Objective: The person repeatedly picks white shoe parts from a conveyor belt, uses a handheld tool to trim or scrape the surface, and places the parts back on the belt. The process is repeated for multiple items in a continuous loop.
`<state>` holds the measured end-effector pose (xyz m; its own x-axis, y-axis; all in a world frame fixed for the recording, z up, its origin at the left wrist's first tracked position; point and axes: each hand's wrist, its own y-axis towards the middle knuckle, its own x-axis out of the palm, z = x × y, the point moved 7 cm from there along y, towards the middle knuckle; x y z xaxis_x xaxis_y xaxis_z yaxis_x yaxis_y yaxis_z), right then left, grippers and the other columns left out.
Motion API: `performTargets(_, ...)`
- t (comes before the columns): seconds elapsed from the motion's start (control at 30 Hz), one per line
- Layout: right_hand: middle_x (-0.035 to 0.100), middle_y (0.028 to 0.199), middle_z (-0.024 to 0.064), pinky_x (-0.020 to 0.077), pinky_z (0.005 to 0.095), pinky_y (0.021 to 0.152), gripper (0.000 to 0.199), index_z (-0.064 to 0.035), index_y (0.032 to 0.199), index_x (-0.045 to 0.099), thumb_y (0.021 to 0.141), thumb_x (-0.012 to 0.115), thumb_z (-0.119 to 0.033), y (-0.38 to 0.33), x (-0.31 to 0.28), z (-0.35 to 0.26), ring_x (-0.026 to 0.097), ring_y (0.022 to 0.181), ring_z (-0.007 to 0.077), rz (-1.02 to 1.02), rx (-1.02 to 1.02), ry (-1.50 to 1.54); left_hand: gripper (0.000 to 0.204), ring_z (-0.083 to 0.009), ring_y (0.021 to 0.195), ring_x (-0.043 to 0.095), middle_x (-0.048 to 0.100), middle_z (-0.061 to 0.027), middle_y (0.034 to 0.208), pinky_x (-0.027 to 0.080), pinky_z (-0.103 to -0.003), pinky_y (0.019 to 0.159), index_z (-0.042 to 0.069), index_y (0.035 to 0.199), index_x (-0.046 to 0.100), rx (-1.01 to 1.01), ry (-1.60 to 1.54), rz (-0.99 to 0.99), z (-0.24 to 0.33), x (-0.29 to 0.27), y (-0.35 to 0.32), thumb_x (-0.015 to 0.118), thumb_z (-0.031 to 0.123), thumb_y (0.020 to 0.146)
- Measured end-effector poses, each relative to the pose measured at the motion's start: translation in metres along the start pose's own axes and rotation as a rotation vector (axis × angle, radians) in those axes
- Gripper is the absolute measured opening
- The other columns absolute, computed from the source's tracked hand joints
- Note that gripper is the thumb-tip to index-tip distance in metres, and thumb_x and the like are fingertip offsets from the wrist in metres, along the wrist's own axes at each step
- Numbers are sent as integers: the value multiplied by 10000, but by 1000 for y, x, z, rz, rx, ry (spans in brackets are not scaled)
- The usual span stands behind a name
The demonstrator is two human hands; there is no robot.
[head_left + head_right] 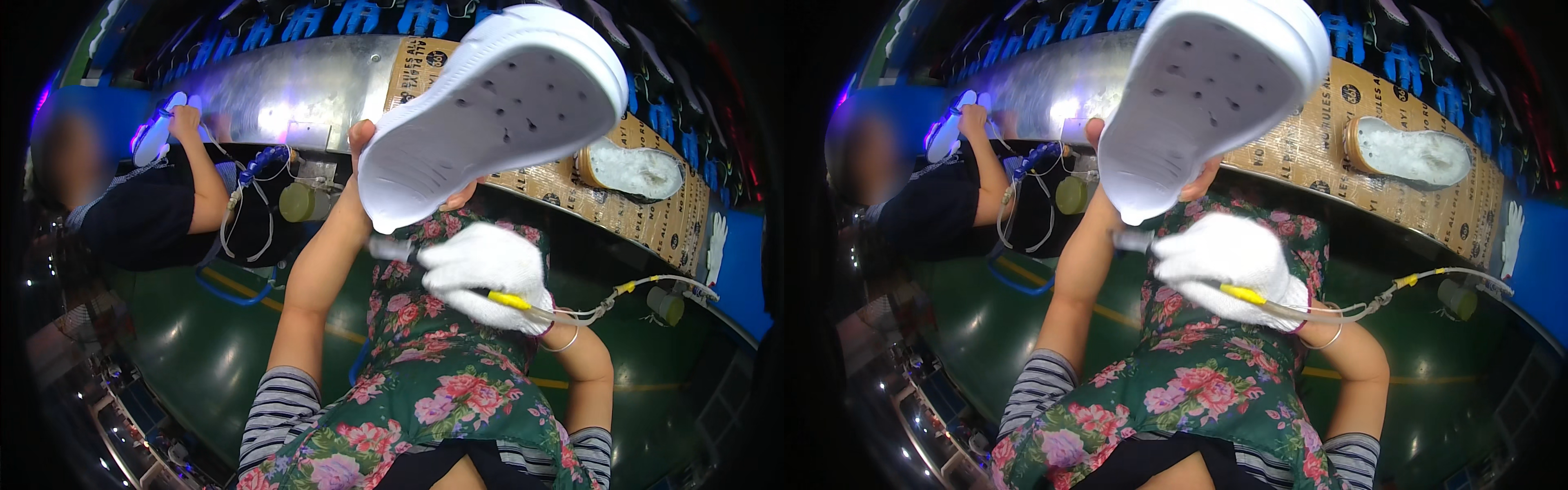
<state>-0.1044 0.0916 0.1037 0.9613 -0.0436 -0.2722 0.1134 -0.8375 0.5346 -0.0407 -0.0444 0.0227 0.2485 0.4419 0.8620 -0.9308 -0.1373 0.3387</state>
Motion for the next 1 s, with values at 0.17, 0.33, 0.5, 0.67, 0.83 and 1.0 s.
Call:
performTargets(0.17,766,1117,126,591,409,728,320,-88,1085,761,766,785,-78,-7,9,1,742,888,318,-27,-188,-320,1058,-389,869,627,615,-284,1222,501,-443,753,-15,1538,439,-49,-21,155,-2,10,4,662,703,792)
performTargets(0.33,764,1132,133,592,394,722,346,-127,1072,775,739,838,-57,-12,21,-4,750,859,304,-116,-101,1,1061,-376,855,626,617,-280,1204,492,-437,725,-13,1533,441,-53,46,88,4,9,5,626,731,799)
performTargets(0.5,796,1042,117,594,371,774,311,-119,1001,805,723,879,-1,0,-3,4,760,897,283,128,39,-165,1100,-376,894,623,594,-299,1228,483,-446,701,-18,1521,446,13,8,62,4,4,8,623,771,775)
performTargets(0.67,795,1045,103,591,344,797,245,-110,995,803,777,856,-12,-4,4,7,759,916,256,92,163,74,1187,-362,934,613,546,-338,1271,481,-428,676,-34,1513,444,75,-68,232,1,-1,6,621,847,737)
performTargets(0.83,798,1045,83,590,336,786,225,-131,989,811,794,861,-30,2,5,8,754,904,238,48,158,-80,1188,-362,916,617,549,-345,1252,498,-430,671,-45,1503,448,121,-82,113,3,-5,8,619,858,751)
performTargets(1.0,800,1035,112,595,322,842,180,-66,970,808,806,858,-12,-12,-3,34,758,916,209,260,442,124,1270,-263,772,591,575,-272,1141,462,-366,576,-95,1442,446,110,62,220,7,-5,13,589,947,731)
